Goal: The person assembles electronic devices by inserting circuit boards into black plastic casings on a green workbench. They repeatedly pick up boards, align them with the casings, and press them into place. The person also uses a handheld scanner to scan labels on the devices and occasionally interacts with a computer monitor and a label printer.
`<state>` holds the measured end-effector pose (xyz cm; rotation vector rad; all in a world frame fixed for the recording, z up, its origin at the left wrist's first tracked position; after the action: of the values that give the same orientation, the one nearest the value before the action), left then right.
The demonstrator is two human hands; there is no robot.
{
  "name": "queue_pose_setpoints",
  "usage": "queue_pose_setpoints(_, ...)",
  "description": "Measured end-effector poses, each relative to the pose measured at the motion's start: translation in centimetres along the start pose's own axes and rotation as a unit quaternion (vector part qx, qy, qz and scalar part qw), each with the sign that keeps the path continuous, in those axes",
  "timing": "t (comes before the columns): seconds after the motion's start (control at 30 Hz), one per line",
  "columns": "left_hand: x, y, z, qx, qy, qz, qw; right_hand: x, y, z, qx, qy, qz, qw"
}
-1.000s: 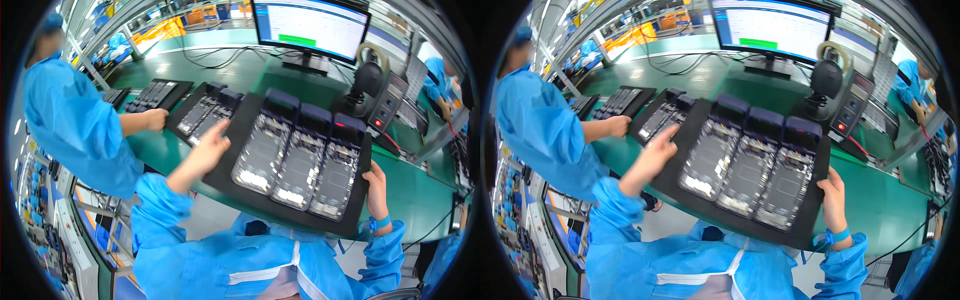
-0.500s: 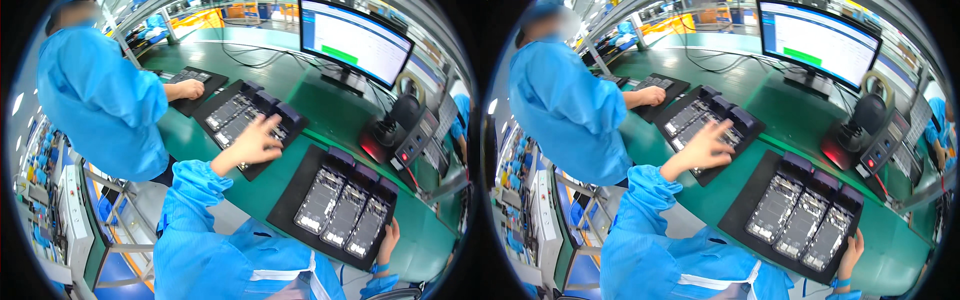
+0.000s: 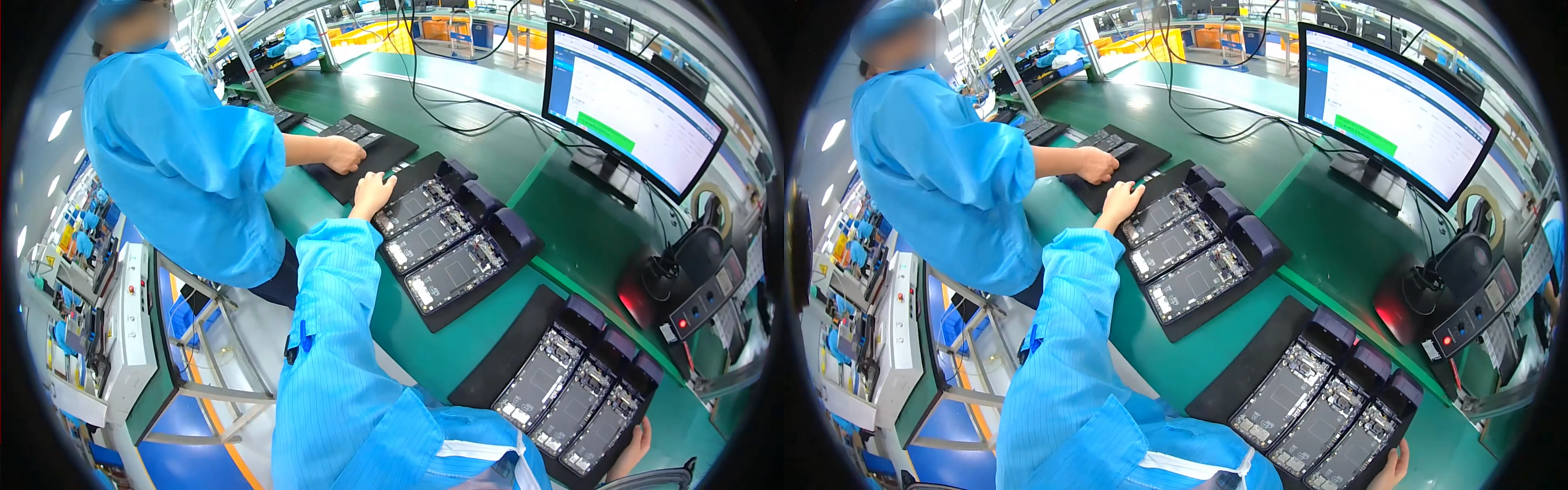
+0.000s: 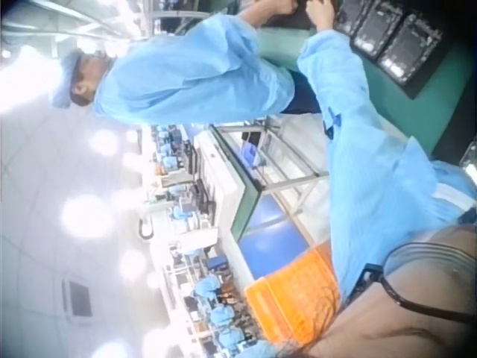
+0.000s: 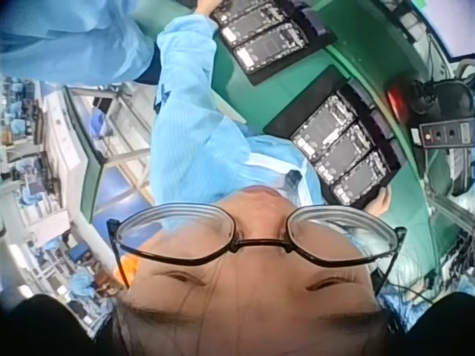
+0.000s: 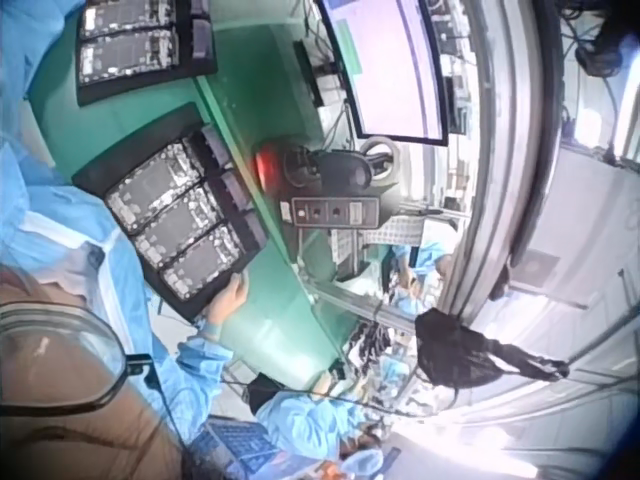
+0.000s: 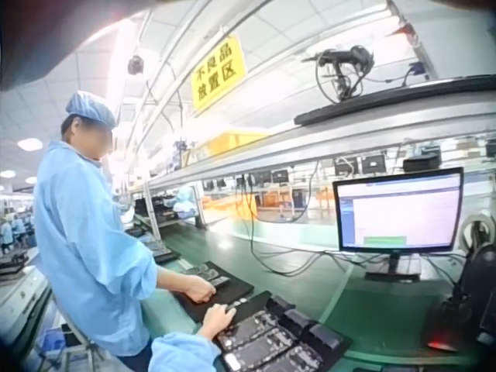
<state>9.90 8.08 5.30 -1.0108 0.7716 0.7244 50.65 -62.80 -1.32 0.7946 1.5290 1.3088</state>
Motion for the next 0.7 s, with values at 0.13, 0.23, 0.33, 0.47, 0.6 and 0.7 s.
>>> queue_pose_setpoints(0.13, 0.8, 0.1, 0.2, -0.004, -0.007, 0.055, 0.998, 0.3, 0.5, 0.2, -0.005, 0.001, -0.008, 1.0)
queue_pose_setpoints(0.23, 0.8, 0.6, -0.4, -0.028, -0.019, 0.049, 0.998, 0.0, 0.2, 0.3, -0.012, 0.02, -0.039, 0.999)
queue_pose_setpoints(0.33, 0.4, 0.5, -2.1, -0.038, -0.008, 0.043, 0.998, 0.2, 1.6, -0.4, -0.01, -0.015, -0.085, 0.996)
queue_pose_setpoints(0.47, -0.2, -1.1, -4.9, -0.005, 0.003, 0.053, 0.999, 2.2, 4.5, -1.1, 0.018, -0.022, -0.079, 0.996)
queue_pose_setpoints(0.6, -1.8, -1.8, -6.6, 0.049, -0.01, 0.052, 0.997, 2.9, 5.2, -1.0, 0.017, -0.003, -0.074, 0.997)
queue_pose_setpoints(0.7, -2.4, 1.7, -6.6, 0.058, 0.022, 0.052, 0.997, 2.7, 4.5, -1.2, 0.017, -0.038, -0.087, 0.995)
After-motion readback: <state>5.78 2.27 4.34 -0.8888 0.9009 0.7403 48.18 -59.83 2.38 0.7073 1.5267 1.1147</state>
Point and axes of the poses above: each hand's wrist, its own z-axis towards the middle knuckle, its own x-axis out of the palm, y = z × x, the point moved 6 cm from there along z, towards the middle knuckle, and after that the axes turned 6 degrees about -z, right-handed, at the moved point
